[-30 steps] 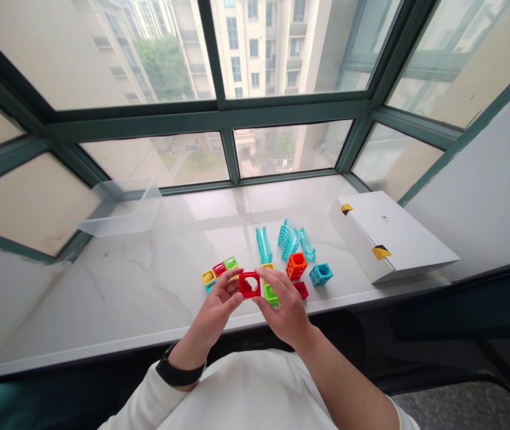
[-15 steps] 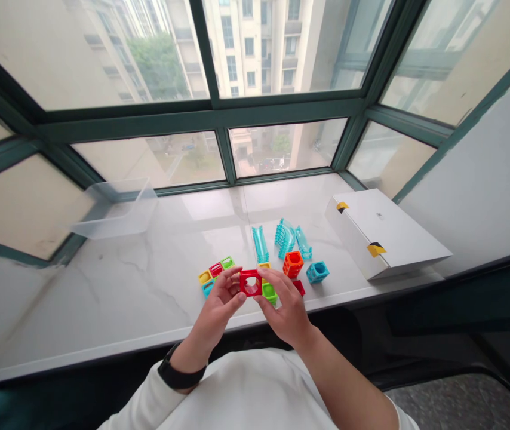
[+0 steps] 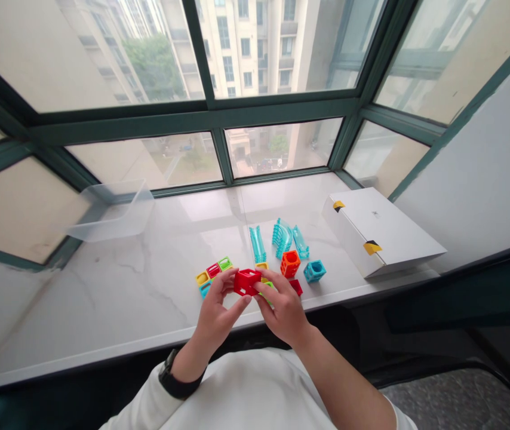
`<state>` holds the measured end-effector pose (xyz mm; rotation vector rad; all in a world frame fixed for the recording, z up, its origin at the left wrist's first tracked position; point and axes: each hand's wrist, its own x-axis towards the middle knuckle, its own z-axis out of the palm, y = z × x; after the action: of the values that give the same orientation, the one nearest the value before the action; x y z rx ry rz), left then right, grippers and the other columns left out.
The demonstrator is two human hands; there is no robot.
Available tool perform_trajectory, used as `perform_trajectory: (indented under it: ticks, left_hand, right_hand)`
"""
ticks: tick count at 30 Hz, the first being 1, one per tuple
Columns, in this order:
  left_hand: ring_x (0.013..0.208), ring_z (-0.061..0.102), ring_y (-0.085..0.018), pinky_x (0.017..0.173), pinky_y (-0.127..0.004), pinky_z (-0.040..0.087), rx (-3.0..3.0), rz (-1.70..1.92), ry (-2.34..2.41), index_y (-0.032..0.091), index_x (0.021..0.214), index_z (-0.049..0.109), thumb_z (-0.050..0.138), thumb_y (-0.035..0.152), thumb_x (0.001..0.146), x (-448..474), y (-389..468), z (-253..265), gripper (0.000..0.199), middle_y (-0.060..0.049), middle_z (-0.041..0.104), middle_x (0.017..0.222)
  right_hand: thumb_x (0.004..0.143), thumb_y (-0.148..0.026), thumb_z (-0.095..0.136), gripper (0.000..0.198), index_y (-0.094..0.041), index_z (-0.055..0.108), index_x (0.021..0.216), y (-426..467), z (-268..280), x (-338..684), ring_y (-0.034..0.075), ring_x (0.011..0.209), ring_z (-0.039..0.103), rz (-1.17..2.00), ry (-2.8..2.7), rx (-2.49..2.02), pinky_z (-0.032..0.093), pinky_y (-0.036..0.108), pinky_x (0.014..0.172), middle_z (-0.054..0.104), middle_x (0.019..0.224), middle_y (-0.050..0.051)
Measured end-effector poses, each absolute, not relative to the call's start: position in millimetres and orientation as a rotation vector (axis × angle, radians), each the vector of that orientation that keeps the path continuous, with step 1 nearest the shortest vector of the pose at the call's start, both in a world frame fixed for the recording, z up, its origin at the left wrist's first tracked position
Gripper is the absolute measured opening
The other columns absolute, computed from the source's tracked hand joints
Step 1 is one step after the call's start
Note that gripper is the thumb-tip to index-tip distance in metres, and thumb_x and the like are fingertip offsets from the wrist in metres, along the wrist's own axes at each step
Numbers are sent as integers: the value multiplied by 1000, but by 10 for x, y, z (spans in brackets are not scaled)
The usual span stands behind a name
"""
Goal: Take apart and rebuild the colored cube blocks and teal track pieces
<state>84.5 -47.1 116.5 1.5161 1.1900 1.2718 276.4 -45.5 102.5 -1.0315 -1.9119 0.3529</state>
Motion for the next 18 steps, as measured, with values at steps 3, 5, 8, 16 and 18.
perform_trajectory:
  ticks: [3, 5, 8, 16, 18]
  left_hand:
    - [115, 66, -24, 99, -41, 57, 1651, 1279, 1238, 29, 135, 60, 81, 38, 89, 864, -477, 1198, 52, -8, 65, 130]
    - [114, 67, -24, 100, -41, 58, 1628, 1273, 1231, 29, 135, 60, 81, 38, 89, 880, -475, 1193, 52, -8, 65, 129]
    - [114, 69, -24, 102, -43, 59, 1436, 1234, 1142, 28, 136, 59, 81, 40, 89, 911, -460, 1162, 53, -9, 66, 129]
    - [102, 74, -22, 89, -37, 63, 1230, 1001, 977, 24, 132, 58, 78, 43, 91, 1076, -391, 1243, 49, -10, 69, 124]
    - [97, 74, -20, 85, -35, 62, 1383, 949, 1021, 25, 131, 59, 74, 42, 94, 1125, -386, 1276, 44, -9, 71, 123]
  right_hand:
    - [102, -16, 57, 31, -26, 68, 129, -457, 1019, 2783, 29, 135, 61, 388, -1938, -1038, 57, 49, 109, 60, 147, 13]
    - [103, -17, 56, 28, -26, 67, 127, -469, 1018, 2790, 29, 136, 61, 437, -1893, -1037, 57, 48, 110, 60, 146, 12]
    - [103, -21, 60, 30, -27, 59, 132, -500, 1020, 2800, 29, 136, 61, 493, -1770, -1043, 56, 50, 111, 63, 144, 12]
    - [97, -36, 74, 63, -28, 48, 153, -510, 1048, 2910, 33, 133, 62, 380, -1729, -1129, 57, 53, 110, 62, 143, 14]
    - [97, -35, 74, 61, -28, 50, 153, -504, 1029, 2972, 33, 132, 62, 326, -1710, -1137, 58, 52, 109, 63, 141, 13]
